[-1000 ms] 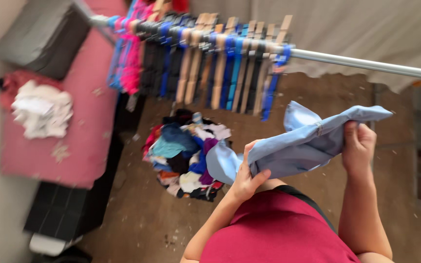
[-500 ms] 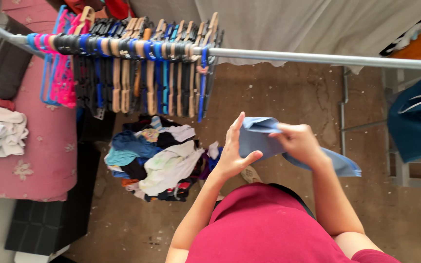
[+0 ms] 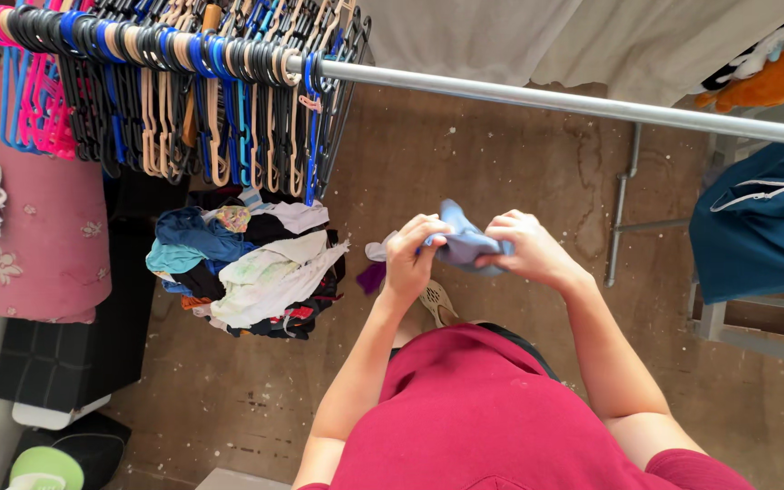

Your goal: The person hangs various pieces of clothing onto a metal drying rack. They pick up items from a pile on the floor, place them on hangers, and hang them on the rack. The person uses different types of hangers, including wooden and plastic ones, for different garments.

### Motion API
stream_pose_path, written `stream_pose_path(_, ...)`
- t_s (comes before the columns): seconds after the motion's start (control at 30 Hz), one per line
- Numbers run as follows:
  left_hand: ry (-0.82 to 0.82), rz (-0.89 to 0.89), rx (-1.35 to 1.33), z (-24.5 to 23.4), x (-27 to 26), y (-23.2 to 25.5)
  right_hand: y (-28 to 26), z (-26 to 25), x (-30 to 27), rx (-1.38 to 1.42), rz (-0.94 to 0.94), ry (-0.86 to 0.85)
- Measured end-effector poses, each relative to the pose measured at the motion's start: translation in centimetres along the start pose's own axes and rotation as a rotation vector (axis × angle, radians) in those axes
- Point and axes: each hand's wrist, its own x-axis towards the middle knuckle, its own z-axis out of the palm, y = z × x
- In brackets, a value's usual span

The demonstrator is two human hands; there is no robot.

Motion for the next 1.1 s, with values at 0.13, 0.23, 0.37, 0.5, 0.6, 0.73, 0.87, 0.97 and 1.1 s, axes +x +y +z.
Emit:
stream_pose_path(0.13,0.06,-0.146,-0.041,0.1,-0.3,-1.4,2.0,0.1,-1.3,0.118,0.305,0.081)
stream_pose_path(0.23,0.114,-0.08,-0.072,-0.9,-0.8,-2.1,2.4,1.1,-1.5,0.197,0.407,0.061)
stream_pose_path(0.37,-0.147,-0.225,-0.122,-3.5,-3.0,-2.1,1.6,4.7,-0.4,0.346,0.428,0.028)
stream_pose_path(0.5,-0.418,-0.363,0.41,-4.0,-7.3,-3.9,0.4,10.5,2.1,0.359,0.301,-0.159)
stream_pose_path(0.6,-0.308,-0.593,0.393,-5.9,-12.4,-6.7,1.3,14.6,4.4,0.388,0.215,-0.314)
stream_pose_path(0.73,0.06,-0.599,-0.004,-9.2,-19.5,-9.1,7.2,19.9,4.8,0.785,0.221,-0.486)
stream_pose_path(0.87,0.354,-0.802,-0.836,-10.5,-29.0,-12.9,16.1,34.0,1.6,0.798,0.998,-0.216)
stream_pose_path(0.97,0.704,-0.995,-1.116,-10.3,-37.2,-18.9,20.3,44.4,-0.4,0.25,1.115,-0.326)
stream_pose_path(1.1,1.15,-1.085,-1.178,-8.3,-50.7,-24.6,26.5,56.3,-4.1,-0.148,0.925,-0.652)
